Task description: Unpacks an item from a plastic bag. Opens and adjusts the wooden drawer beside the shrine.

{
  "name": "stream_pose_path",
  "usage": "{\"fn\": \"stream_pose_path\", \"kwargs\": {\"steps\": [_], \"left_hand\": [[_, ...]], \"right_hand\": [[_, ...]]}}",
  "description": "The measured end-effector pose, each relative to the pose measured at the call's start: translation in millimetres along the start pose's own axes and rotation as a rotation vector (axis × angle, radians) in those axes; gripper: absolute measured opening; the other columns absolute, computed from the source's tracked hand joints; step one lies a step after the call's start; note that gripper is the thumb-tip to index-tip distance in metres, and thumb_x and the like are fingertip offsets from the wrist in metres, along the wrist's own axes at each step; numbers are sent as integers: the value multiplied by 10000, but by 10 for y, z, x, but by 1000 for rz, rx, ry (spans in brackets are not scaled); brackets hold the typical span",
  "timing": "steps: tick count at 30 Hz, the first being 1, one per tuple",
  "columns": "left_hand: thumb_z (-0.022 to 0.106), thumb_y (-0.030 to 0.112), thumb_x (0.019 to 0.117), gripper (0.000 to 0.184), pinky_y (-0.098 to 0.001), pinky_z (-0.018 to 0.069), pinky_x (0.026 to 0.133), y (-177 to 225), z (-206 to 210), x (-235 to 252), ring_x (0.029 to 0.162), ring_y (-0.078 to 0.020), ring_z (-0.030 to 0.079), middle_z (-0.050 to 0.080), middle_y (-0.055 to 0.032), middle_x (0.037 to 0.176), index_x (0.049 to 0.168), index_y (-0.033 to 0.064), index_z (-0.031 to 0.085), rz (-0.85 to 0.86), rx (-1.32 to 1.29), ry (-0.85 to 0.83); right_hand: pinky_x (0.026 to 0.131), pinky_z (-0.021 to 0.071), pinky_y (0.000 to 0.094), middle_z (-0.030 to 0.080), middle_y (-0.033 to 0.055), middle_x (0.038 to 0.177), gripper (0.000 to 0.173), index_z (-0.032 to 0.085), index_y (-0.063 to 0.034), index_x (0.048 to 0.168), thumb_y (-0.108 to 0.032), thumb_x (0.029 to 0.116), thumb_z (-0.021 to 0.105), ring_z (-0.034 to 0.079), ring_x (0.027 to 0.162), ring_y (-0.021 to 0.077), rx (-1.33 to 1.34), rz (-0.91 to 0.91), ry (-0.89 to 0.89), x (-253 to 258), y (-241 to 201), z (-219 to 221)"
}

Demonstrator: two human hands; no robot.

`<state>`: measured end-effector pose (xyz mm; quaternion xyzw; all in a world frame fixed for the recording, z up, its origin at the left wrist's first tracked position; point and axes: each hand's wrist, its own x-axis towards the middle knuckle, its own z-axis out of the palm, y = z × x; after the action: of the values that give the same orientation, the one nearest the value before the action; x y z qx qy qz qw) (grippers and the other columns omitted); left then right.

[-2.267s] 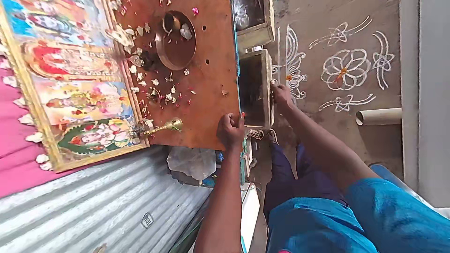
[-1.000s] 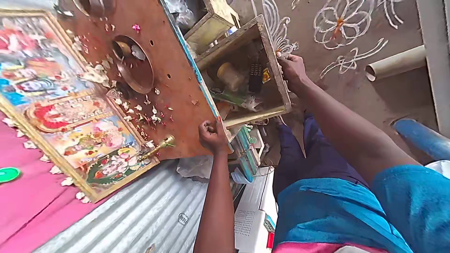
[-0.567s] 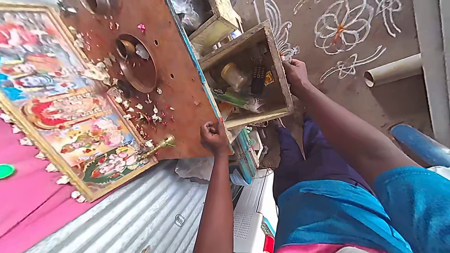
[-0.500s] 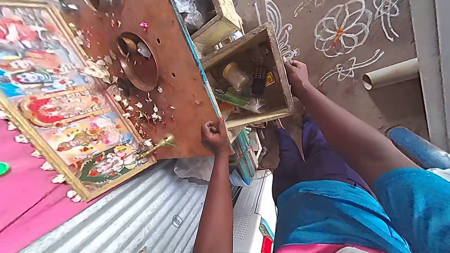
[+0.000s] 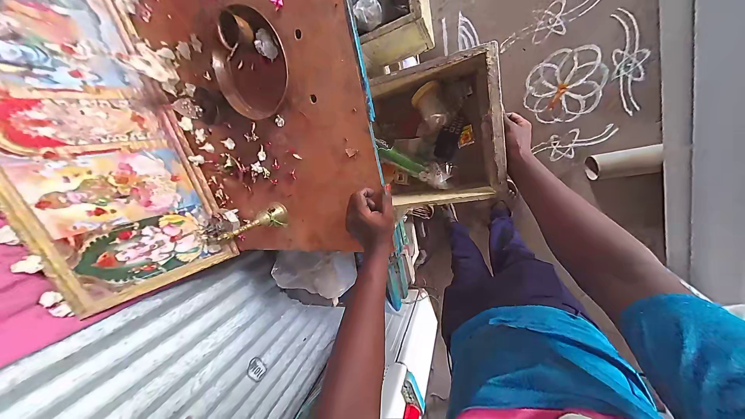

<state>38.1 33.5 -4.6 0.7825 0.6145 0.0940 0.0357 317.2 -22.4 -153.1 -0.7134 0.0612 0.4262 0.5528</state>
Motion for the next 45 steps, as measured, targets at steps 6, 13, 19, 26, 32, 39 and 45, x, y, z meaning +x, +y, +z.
{"fn": "stream_pose_path", "kwargs": {"steps": [6,13,19,26,32,39,45], "left_hand": [[681,447,944,427,-434,516,621,-33,3,-7,676,-235,613,625,-79,774,1027,28,672,29,-22,0],[530,448,1046,444,-478,550,694,-35,-26,-2,800,-282,674,678,-126,895,1049,29,676,33,-39,-33],[473,404,1062,429,-491,555,681,0,-14,-11,805,-302,687,687,-141,902,1063,27,676,21,-9,-21],[482,382,1046,415,-483,564,664,4,14,8,777,-281,697,701,-117,867,1047,28,697,33,4,11],[535,335,1019,343,-504,576,708,31,-56,22,828,-293,716,725,-116,898,1051,45,715,-18,-45,-49],[516,394,1034,389,-495,575,813,87,-188,108,953,-281,719,740,-106,1003,1107,72,723,-8,-110,-163],[510,355,1065,387,-543,568,864,-61,-235,39,991,-307,723,742,-141,1080,1228,53,688,38,-284,-189]], "right_hand": [[627,479,203,549,-77,671,275,600,-106,824,-265,1049,593,530,591,-10,-47,-42,36,-206,-185,60],[673,478,263,570,-39,725,327,636,-72,878,-347,1050,587,537,637,27,-151,-60,65,-352,-252,156],[667,506,314,590,-7,724,346,648,-66,883,-375,1033,610,567,635,76,-71,-73,40,-420,35,610],[819,482,569,676,159,948,490,687,-46,1047,-518,1025,555,647,913,321,-294,44,9,-636,118,1342],[893,520,629,653,222,1256,660,555,-70,1352,-586,1077,250,652,1151,405,-661,13,-201,-854,214,1889],[993,471,608,606,285,1300,620,455,-18,1469,-502,1082,424,610,1172,412,-622,-140,-572,-745,36,879],[1037,451,628,637,286,1279,493,605,2,1341,-403,1070,528,619,1190,434,-732,105,-168,-1625,897,-1871]]}}
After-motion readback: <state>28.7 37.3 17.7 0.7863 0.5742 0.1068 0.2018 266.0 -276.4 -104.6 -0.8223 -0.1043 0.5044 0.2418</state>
